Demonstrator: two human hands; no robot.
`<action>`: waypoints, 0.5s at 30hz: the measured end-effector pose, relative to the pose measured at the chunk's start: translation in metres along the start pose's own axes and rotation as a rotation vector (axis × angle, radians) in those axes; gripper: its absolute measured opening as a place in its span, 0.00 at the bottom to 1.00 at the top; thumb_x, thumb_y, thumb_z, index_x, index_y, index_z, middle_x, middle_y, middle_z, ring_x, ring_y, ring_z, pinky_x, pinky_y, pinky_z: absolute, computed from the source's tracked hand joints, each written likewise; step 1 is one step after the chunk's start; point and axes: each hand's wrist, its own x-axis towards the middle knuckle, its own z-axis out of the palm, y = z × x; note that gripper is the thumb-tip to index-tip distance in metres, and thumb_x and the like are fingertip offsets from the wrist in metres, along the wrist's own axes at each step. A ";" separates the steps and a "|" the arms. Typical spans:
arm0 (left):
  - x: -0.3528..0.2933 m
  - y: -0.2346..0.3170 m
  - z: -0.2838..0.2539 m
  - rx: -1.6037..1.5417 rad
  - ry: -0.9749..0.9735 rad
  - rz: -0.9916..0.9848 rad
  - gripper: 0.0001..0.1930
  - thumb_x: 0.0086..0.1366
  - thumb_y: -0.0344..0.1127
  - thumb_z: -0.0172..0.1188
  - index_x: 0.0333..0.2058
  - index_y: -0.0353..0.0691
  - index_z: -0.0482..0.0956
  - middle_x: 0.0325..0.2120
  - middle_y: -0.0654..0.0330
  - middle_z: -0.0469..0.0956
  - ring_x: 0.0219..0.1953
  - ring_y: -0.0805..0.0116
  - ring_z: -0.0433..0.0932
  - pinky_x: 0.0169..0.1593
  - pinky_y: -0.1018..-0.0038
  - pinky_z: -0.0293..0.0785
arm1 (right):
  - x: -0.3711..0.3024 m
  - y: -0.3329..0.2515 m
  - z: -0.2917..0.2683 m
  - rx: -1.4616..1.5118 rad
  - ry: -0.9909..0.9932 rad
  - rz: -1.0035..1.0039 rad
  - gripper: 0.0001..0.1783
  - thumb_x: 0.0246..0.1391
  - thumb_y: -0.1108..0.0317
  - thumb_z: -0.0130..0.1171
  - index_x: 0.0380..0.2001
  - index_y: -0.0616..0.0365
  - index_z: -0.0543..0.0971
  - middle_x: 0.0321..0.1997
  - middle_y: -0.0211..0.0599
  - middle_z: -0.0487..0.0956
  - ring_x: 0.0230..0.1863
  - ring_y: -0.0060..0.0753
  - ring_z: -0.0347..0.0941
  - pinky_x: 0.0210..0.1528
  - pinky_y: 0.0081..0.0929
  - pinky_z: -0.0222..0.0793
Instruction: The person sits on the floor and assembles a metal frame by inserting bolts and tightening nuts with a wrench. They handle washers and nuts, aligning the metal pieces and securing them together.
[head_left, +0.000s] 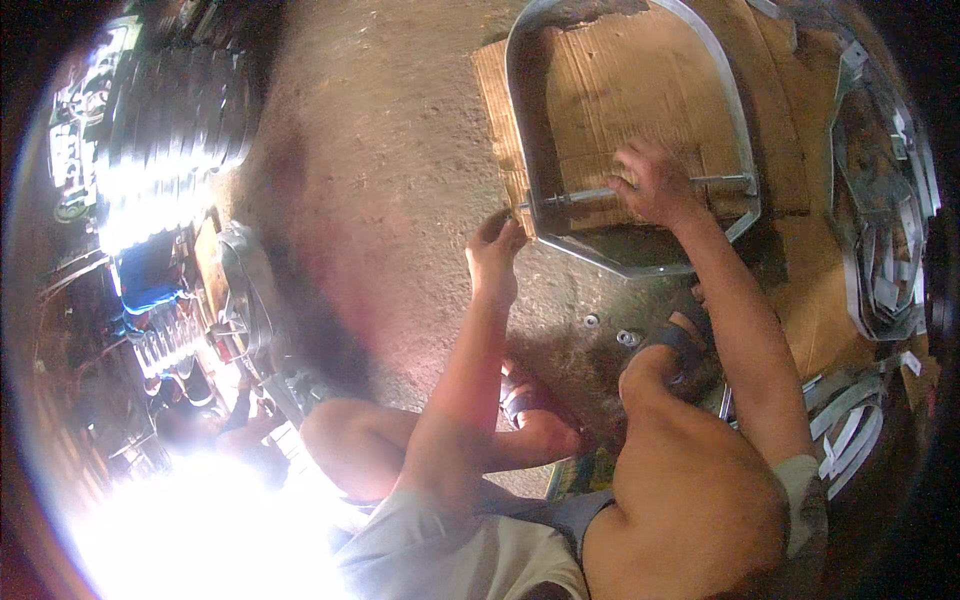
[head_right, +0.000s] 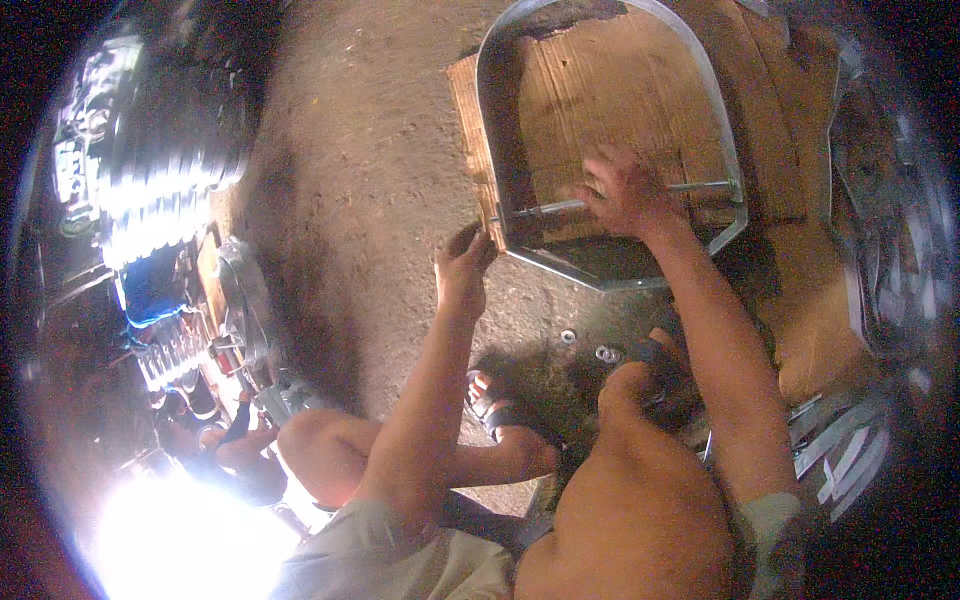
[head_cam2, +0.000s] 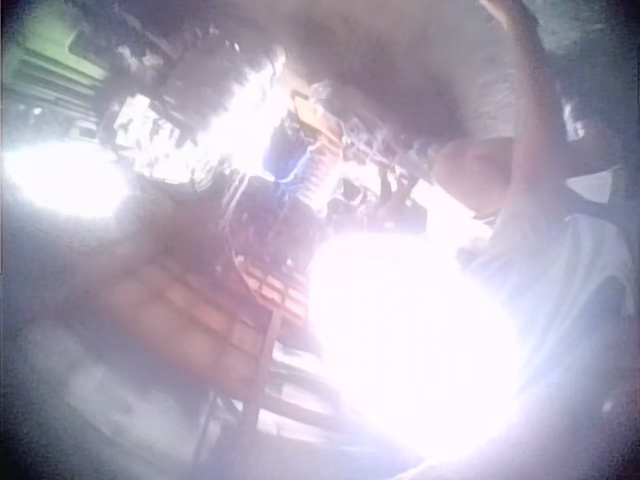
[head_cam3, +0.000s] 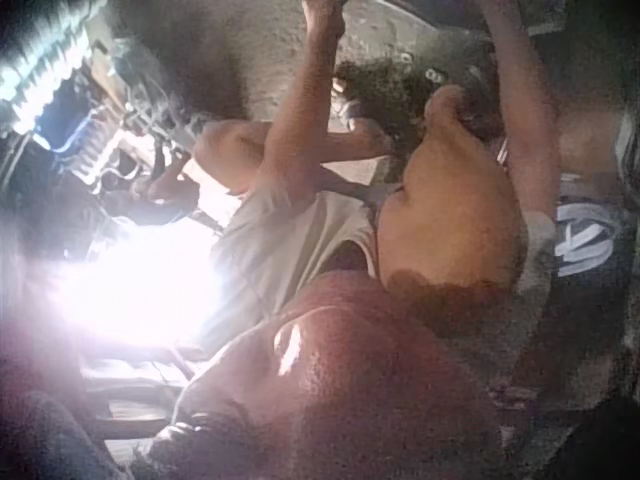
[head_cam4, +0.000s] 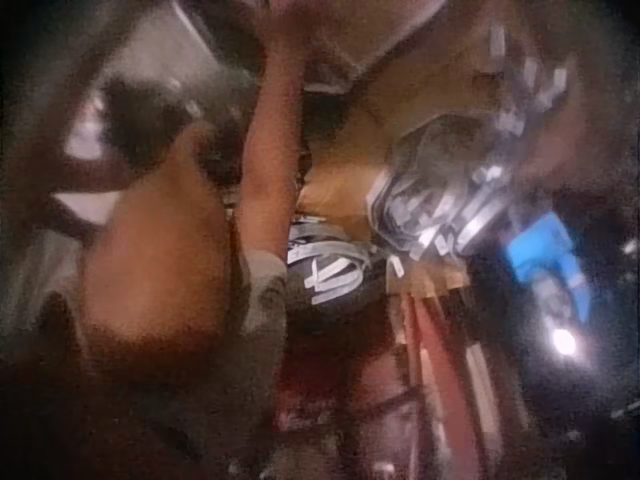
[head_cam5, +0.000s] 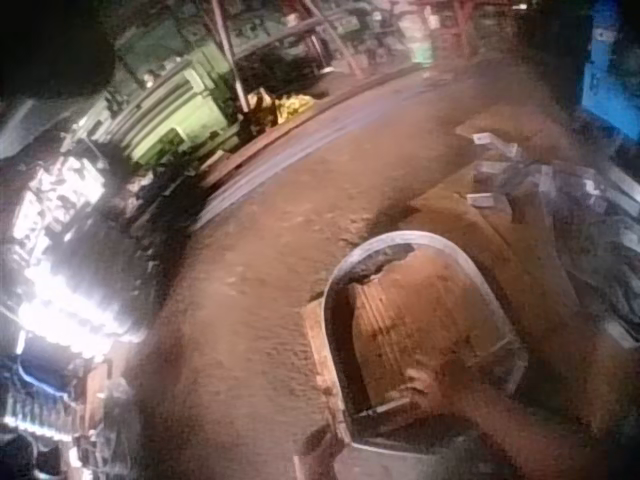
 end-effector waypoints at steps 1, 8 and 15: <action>0.007 -0.002 0.000 -0.025 -0.048 -0.001 0.19 0.66 0.28 0.59 0.53 0.22 0.71 0.44 0.49 0.79 0.41 0.63 0.81 0.47 0.70 0.79 | -0.001 0.005 0.006 -0.024 0.003 -0.035 0.25 0.51 0.43 0.63 0.36 0.55 0.80 0.44 0.45 0.79 0.48 0.53 0.74 0.52 0.49 0.69; 0.032 -0.006 0.000 -0.012 -0.032 -0.167 0.18 0.68 0.28 0.57 0.54 0.23 0.71 0.46 0.49 0.79 0.46 0.61 0.80 0.50 0.71 0.78 | -0.011 0.008 0.009 -0.014 -0.032 -0.025 0.26 0.47 0.38 0.64 0.30 0.52 0.82 0.41 0.44 0.80 0.47 0.51 0.76 0.49 0.48 0.71; 0.040 -0.002 -0.003 0.035 -0.113 -0.164 0.19 0.68 0.26 0.57 0.55 0.24 0.70 0.47 0.49 0.79 0.46 0.61 0.80 0.50 0.70 0.78 | -0.009 0.015 0.017 -0.039 0.012 -0.021 0.28 0.44 0.37 0.64 0.29 0.52 0.81 0.37 0.41 0.80 0.45 0.48 0.76 0.47 0.47 0.71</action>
